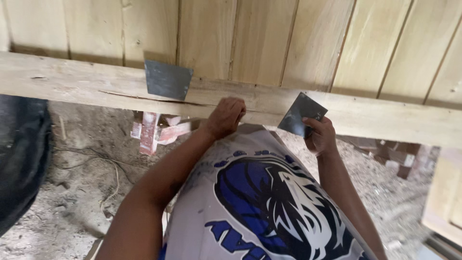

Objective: The person uses small metal scraper plates and sandpaper to smooth the edges and joint surfaces of a wooden door assembly.

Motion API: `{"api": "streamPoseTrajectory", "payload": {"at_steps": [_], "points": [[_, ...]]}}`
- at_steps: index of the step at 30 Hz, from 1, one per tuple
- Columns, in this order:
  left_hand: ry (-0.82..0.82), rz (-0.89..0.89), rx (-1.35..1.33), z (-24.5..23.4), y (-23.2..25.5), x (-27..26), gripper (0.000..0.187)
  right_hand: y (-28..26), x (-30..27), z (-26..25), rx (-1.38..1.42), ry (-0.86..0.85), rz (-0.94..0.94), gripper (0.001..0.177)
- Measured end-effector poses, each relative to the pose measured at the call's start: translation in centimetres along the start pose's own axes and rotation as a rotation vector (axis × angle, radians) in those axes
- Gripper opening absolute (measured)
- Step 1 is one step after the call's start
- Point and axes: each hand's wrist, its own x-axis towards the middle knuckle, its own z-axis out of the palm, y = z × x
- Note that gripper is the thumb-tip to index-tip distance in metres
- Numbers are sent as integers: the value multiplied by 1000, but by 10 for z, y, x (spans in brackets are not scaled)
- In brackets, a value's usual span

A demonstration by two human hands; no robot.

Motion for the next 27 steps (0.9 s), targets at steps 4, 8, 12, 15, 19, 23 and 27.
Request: {"api": "streamPoseTrajectory", "payload": {"at_steps": [4, 8, 12, 15, 19, 23, 27], "points": [[-28, -492, -322, -5, 20, -12, 16, -7, 26, -13, -139, -64, 55, 21], [157, -606, -85, -32, 23, -69, 18, -27, 45, 12, -105, -180, 45, 24], [-566, -1149, 94, -47, 33, -152, 24, -29, 51, 15, -186, -163, 81, 27], [-669, -1055, 255, -41, 39, -175, 46, -27, 54, 12, -160, -135, 64, 27], [-147, -837, 225, -25, 40, -136, 39, -23, 57, 6, -245, -86, 61, 28], [69, -304, 429, -12, 29, -59, 44, -25, 54, 10, -248, -57, 54, 29], [-79, -186, 504, -5, 19, -39, 54, -30, 49, 19, -174, 2, 83, 28]]}}
